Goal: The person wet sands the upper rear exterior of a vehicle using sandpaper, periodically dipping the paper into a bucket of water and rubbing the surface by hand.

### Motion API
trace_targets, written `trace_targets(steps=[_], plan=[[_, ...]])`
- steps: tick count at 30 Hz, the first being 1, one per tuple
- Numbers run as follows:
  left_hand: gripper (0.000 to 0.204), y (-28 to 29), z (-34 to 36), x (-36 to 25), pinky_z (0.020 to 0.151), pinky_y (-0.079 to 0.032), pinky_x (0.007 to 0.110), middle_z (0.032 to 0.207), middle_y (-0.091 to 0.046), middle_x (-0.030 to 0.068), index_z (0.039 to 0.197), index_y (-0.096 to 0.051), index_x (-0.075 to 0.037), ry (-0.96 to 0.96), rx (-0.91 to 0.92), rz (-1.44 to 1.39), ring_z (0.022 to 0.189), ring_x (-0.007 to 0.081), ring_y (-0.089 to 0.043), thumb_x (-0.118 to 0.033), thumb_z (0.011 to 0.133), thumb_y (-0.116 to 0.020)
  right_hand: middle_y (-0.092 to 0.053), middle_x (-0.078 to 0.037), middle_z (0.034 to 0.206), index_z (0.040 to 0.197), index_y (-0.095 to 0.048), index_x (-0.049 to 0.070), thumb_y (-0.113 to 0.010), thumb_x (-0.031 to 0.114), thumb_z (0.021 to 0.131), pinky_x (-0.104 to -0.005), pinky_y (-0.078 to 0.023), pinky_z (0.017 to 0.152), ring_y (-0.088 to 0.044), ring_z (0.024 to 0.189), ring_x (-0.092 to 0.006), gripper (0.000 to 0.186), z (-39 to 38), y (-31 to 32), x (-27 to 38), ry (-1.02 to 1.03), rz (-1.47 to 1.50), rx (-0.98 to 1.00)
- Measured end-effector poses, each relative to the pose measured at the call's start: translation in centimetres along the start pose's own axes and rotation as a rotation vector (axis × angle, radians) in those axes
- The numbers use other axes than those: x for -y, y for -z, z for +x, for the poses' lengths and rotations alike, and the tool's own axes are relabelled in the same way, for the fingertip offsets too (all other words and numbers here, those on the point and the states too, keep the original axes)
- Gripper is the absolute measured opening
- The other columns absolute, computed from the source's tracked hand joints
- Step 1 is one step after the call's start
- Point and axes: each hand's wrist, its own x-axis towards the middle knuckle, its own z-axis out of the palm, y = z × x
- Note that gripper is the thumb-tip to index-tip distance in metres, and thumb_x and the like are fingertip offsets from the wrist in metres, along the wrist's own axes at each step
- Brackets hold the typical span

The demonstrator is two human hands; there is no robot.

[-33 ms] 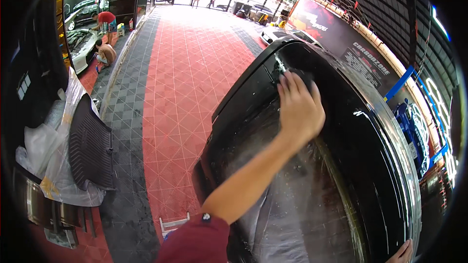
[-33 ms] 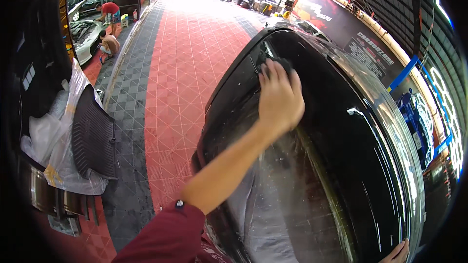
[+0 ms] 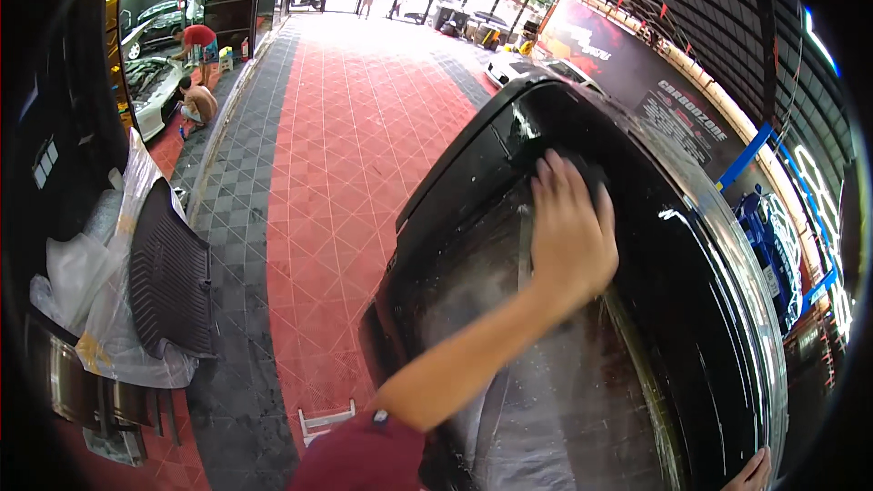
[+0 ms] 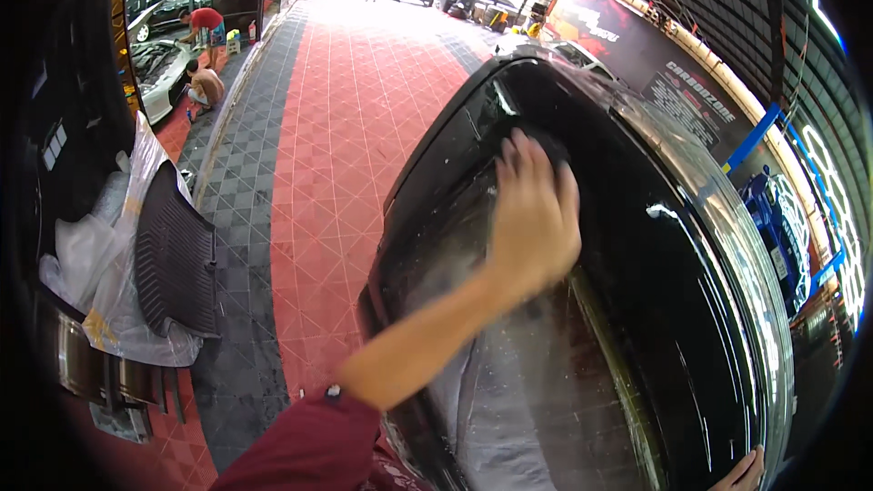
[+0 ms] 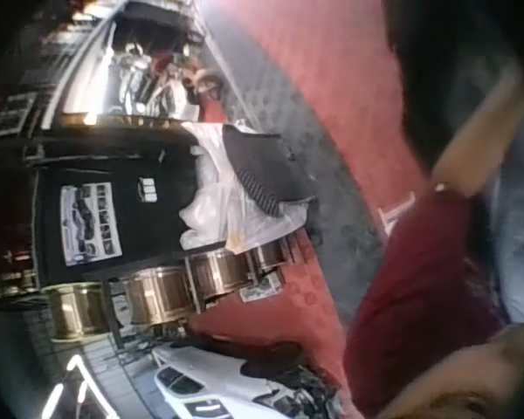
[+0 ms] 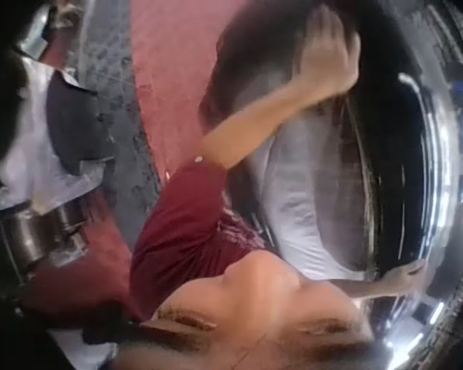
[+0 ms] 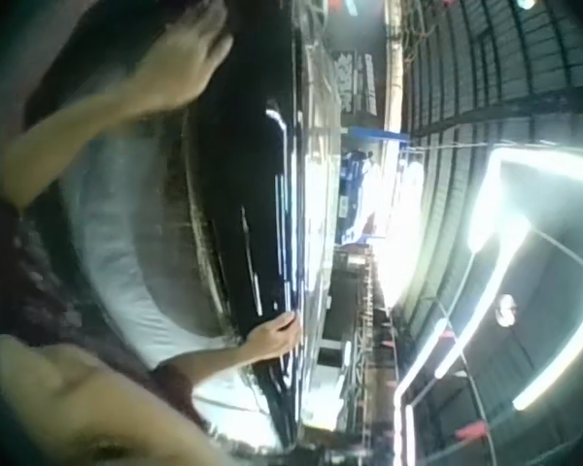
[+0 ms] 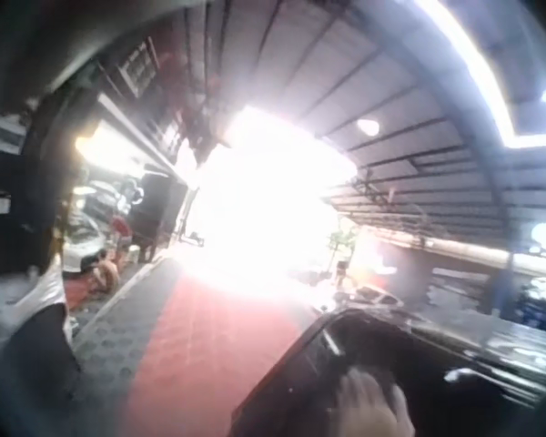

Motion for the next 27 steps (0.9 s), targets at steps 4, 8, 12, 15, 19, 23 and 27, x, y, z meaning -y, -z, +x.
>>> trace_targets(steps=[4, 8, 12, 15, 19, 23, 27], plan=[[0.046, -0.4, 1.9, 1.8, 0.116, -0.03, 0.065, 0.147, -0.039, 0.0446, 0.133, -0.053, 0.016, 0.059, -0.245, -0.299, 0.142, 0.0566, -0.036, -0.018, 0.105, -0.038, -0.072, -0.022, 0.115, 0.118, -0.073, 0.001, -0.051, 0.049, 0.106, -0.0462, -0.054, 0.089, -0.068, 0.101, -0.0406, 0.054, -0.1, 0.0, 0.6, -0.01, 0.066, -0.005], [0.046, 0.0, 2.5, 3.0, 0.118, -0.032, 0.059, 0.149, -0.039, 0.042, 0.128, -0.053, 0.019, 0.031, -0.084, -0.002, 0.142, 0.0567, -0.037, -0.02, 0.107, -0.038, -0.071, -0.024, 0.115, 0.118, -0.073, 0.0, -0.049, 0.05, 0.106, -0.0472, -0.052, 0.092, -0.067, 0.104, -0.0413, 0.056, -0.3, 0.7, 1.8, -0.06, 0.091, 0.053], [0.045, 0.2, -2.5, 1.0, 0.116, -0.035, 0.061, 0.149, -0.04, 0.0416, 0.134, -0.052, 0.013, -0.047, -0.139, -0.334, 0.143, 0.0567, -0.036, -0.018, 0.104, -0.042, -0.071, -0.025, 0.113, 0.117, -0.073, 0.0, -0.05, 0.049, 0.106, -0.0497, -0.05, 0.094, -0.065, 0.104, -0.0434, 0.055, -0.2, 0.7, 0.9, -0.013, 0.031, 0.04], [0.052, -1.4, 4.8, 7.4, 0.114, -0.036, 0.062, 0.142, -0.048, 0.0417, 0.136, -0.05, 0.017, 0.072, -0.149, 0.056, 0.137, 0.058, -0.043, -0.023, 0.103, -0.046, -0.071, -0.025, 0.113, 0.117, -0.073, -0.001, -0.049, 0.049, 0.106, -0.0498, -0.05, 0.094, -0.065, 0.104, -0.0434, 0.056, -0.2, 0.8, 1.8, -0.002, 0.105, 0.062], [0.056, 0.2, -2.1, -1.6, 0.118, -0.035, 0.057, 0.139, -0.046, 0.0472, 0.133, -0.049, 0.022, 0.098, -0.096, -0.183, 0.136, 0.0546, -0.046, -0.026, 0.106, -0.039, -0.071, -0.023, 0.115, 0.118, -0.073, 0.001, -0.049, 0.049, 0.106, -0.0491, -0.051, 0.093, -0.066, 0.105, -0.0419, 0.056, -0.1, 0.3, 1.1, -0.048, 0.062, 0.032], [0.07, 0.7, 4.6, 3.7, 0.124, -0.026, 0.051, 0.145, -0.041, 0.0468, 0.139, -0.041, 0.025, 0.38, 0.08, -0.107, 0.14, 0.0539, -0.042, -0.037, 0.108, -0.036, -0.071, -0.022, 0.116, 0.119, -0.073, 0.003, -0.048, 0.05, 0.106, -0.0477, -0.052, 0.092, -0.067, 0.106, -0.0405, 0.054, 0.1, 0.3, 1.2, -0.035, 0.064, 0.063], [0.069, 0.7, 1.9, 0.9, 0.125, -0.024, 0.051, 0.149, -0.037, 0.0459, 0.141, -0.039, 0.025, 0.328, 0.133, -0.061, 0.142, 0.0529, -0.04, -0.036, 0.109, -0.031, -0.073, -0.019, 0.113, 0.116, -0.075, 0.005, -0.05, 0.049, 0.106, -0.0469, -0.053, 0.09, -0.068, 0.103, -0.039, 0.051, 0.2, 0.4, 1.3, -0.031, 0.053, 0.025]])
